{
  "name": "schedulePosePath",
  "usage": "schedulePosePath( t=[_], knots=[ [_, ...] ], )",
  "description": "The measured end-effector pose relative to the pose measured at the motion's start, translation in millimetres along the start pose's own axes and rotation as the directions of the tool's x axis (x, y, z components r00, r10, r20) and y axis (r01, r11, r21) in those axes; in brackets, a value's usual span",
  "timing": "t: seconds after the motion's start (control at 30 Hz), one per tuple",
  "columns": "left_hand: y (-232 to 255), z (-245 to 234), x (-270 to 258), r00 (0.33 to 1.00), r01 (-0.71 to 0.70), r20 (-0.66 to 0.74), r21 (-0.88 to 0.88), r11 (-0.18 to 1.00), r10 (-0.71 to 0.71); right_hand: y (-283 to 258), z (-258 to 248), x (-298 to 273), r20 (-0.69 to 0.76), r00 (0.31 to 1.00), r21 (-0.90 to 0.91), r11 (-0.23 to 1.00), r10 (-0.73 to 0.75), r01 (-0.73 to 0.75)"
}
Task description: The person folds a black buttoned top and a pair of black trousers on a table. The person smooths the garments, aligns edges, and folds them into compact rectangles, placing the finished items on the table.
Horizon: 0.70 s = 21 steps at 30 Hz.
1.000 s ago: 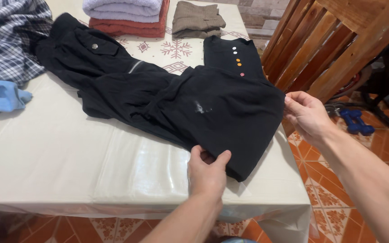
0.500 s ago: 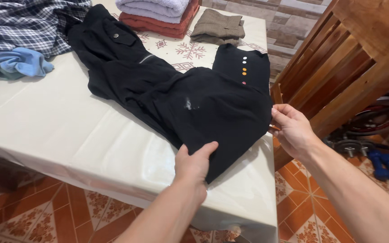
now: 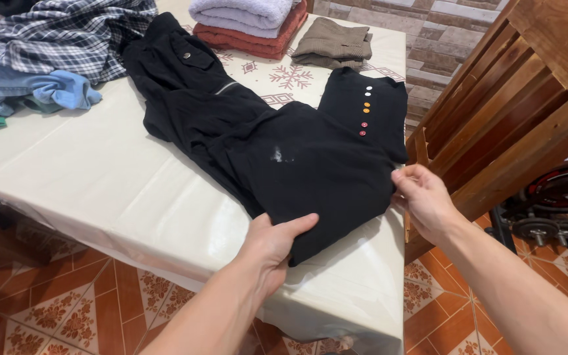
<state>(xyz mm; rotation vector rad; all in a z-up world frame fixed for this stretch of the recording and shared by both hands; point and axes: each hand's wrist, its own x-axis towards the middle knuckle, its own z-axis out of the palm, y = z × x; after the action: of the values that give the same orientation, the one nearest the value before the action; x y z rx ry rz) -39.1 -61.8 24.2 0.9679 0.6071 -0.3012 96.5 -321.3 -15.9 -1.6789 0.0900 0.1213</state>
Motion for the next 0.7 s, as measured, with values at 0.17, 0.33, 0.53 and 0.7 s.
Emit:
schedulePosePath(
  t=[0.17,0.33,0.53,0.7],
  knots=[
    [-5,-8,-6,0.989,-0.094,-0.108,0.04,0.995,0.097,-13,9,4,-0.117,0.991,0.284,0.954,-0.066,0.097],
    [-11,-15,-12,0.972,-0.157,-0.178,0.0,0.988,0.154,-17,23,17,-0.146,0.988,0.352,0.931,-0.048,0.097],
    [-13,-10,-18,0.996,0.091,0.004,-0.215,0.972,-0.093,-20,35,32,-0.041,0.999,-0.184,0.983,-0.031,0.023],
    [-2,2,-28,0.993,0.038,-0.112,0.079,0.996,-0.029,-52,29,29,0.087,0.96,-0.293,0.928,0.267,-0.231]
  ],
)
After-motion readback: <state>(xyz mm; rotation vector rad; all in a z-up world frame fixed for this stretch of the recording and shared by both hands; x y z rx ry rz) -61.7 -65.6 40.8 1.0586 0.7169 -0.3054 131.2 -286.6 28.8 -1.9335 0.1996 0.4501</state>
